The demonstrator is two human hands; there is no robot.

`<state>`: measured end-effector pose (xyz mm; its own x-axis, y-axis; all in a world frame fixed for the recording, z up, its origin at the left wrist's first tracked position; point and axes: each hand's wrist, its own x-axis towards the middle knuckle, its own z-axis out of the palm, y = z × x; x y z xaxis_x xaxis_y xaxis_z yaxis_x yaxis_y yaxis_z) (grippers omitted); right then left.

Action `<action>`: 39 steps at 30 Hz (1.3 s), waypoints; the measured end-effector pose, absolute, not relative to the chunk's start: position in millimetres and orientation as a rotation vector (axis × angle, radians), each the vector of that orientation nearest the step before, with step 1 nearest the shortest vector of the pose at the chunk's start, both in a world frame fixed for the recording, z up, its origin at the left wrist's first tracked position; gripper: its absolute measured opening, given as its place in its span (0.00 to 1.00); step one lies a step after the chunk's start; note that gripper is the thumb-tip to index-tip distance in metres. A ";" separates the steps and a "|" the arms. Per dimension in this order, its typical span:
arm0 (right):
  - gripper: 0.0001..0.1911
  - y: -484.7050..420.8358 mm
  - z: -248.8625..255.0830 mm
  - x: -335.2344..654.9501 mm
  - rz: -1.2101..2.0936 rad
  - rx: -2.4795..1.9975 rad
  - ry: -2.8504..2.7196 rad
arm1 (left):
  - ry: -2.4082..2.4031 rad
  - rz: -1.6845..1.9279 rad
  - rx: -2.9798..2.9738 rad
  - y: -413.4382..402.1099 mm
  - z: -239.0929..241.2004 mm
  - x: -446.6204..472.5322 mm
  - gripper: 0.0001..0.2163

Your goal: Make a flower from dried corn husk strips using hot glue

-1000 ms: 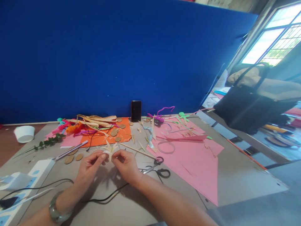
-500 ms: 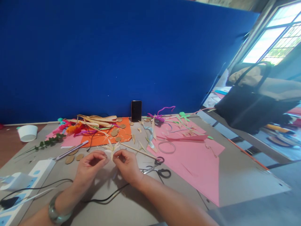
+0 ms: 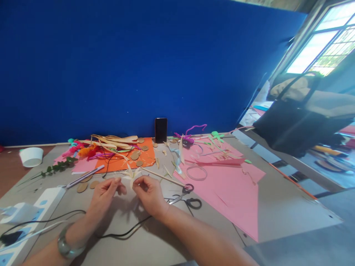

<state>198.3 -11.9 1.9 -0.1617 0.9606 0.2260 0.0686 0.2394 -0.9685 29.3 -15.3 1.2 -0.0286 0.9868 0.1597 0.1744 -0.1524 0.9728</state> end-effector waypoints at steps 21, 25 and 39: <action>0.06 -11.3 0.9 198.4 0.996 -1.027 -1.554 | 1.228 1.441 1.573 -11.9 -3.1 30.1 0.11; 0.06 -13.9 3.6 198.4 0.866 -0.995 -1.672 | 1.130 1.413 1.539 -16.2 -1.5 31.6 0.05; 0.06 -15.8 5.2 199.5 0.779 -0.961 -1.830 | 1.033 1.438 1.577 -15.4 2.8 30.4 0.02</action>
<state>199.5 -15.8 5.2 -0.2941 0.8584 0.4203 0.2918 0.4994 -0.8157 30.4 -15.4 2.8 0.0422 0.9199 0.3898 0.0755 -0.3920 0.9169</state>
